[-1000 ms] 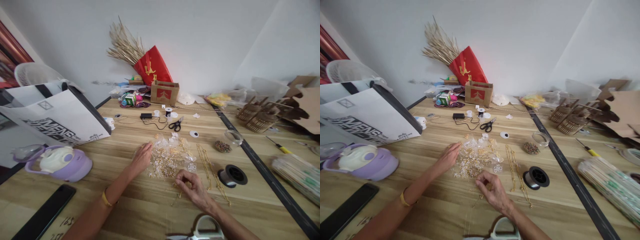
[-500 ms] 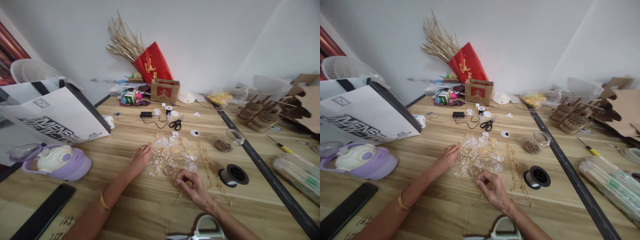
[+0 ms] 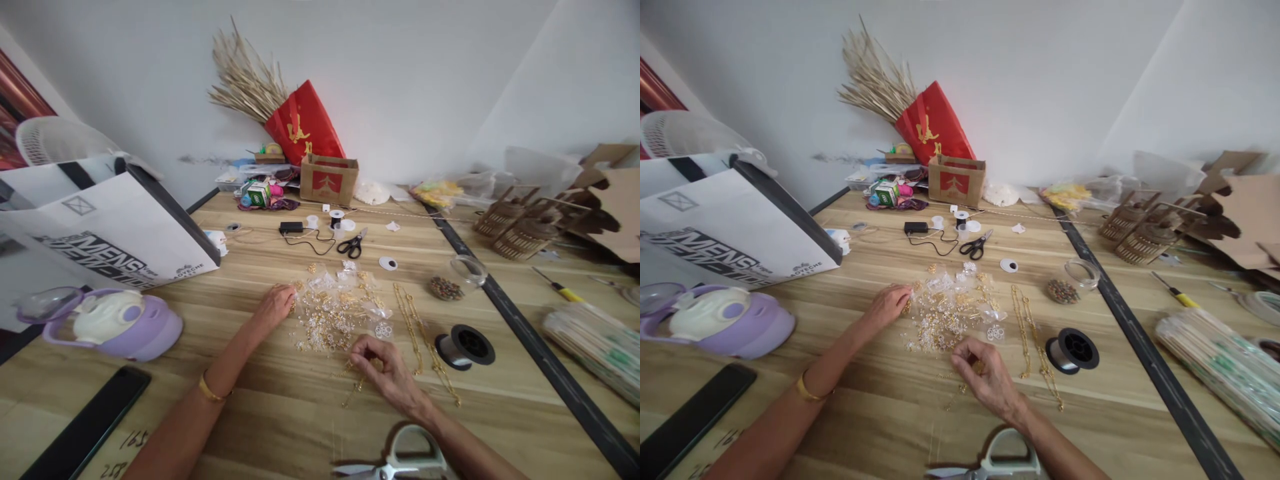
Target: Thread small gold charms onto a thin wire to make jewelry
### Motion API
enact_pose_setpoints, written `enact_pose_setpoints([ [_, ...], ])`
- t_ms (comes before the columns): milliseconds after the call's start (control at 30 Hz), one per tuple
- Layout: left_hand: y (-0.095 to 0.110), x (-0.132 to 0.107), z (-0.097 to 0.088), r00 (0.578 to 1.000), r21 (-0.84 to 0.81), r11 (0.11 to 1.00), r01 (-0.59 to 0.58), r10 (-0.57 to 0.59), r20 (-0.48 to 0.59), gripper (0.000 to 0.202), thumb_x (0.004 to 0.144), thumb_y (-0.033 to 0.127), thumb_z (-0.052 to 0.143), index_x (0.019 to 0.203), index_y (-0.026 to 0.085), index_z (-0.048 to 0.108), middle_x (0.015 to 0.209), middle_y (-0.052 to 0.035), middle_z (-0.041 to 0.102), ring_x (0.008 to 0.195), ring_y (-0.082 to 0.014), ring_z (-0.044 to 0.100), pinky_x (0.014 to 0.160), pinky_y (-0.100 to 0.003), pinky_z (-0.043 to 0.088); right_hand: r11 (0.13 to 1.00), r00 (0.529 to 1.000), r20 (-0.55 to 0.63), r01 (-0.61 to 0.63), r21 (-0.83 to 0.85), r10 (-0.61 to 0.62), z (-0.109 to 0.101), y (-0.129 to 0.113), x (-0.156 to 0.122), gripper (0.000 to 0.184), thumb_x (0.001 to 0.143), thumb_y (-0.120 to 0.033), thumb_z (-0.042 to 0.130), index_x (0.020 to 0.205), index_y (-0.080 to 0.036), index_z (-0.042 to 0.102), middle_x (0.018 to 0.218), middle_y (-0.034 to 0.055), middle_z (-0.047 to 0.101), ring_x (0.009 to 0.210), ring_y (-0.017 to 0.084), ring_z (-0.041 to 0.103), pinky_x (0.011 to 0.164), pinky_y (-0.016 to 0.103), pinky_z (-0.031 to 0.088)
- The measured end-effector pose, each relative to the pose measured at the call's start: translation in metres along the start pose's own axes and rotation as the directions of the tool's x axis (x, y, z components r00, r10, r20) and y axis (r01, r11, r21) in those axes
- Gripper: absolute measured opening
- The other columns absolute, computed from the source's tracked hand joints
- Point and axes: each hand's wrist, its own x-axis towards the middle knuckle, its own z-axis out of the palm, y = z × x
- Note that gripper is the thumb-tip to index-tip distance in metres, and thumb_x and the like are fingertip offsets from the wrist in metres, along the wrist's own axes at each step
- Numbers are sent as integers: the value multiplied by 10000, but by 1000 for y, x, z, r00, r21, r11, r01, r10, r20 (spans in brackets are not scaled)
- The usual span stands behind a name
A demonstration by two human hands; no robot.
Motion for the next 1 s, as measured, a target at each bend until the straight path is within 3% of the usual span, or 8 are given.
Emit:
enact_pose_setpoints([
  [200, 9, 3, -11, 999, 44, 999, 31, -32, 33, 187, 857, 130, 454, 805, 159, 631, 806, -69, 665, 812, -203, 596, 785, -325, 463, 1000, 1000, -5, 12, 5, -12, 0, -1, 1, 210, 883, -289, 494, 719, -164, 527, 646, -6, 510, 611, 110, 471, 579, 217, 375],
  [333, 16, 9, -9, 1000, 65, 998, -23, 24, -11, 143, 834, 180, 525, 929, 162, 630, 960, -78, 644, 921, -210, 564, 872, -345, 440, 1000, 1000, -11, 13, 5, -13, 0, -1, 1, 221, 882, -294, 495, 710, -160, 531, 642, -3, 518, 606, 109, 475, 571, 216, 374],
  [500, 33, 15, -7, 985, 44, 984, -171, 172, -17, 254, 826, 127, 496, 1048, 182, 606, 1091, -80, 543, 1022, -219, 485, 939, -371, 409, 1000, 1000, -1, -3, -3, 3, -1, -1, 1, 242, 885, -327, 489, 713, -161, 525, 645, 0, 517, 613, 115, 476, 573, 225, 381],
  [700, 52, 12, -6, 981, 45, 980, -193, 192, 37, 301, 841, 101, 428, 1078, 168, 600, 1115, -122, 490, 1036, -257, 441, 931, -428, 409, 1000, 1000, -8, -8, 5, 8, -1, -3, 1, 246, 884, -342, 490, 718, -165, 530, 648, 3, 525, 607, 117, 484, 565, 229, 395],
  [1000, 56, -5, -2, 971, -10, 972, -235, 236, 50, 521, 797, 13, 391, 1263, 225, 483, 1196, -110, 434, 1179, -259, 373, 1013, -447, 370, 1000, 1000, -2, -8, -7, 8, -1, -1, 1, 249, 883, -341, 488, 709, -167, 524, 644, 1, 518, 607, 119, 478, 568, 228, 388],
])
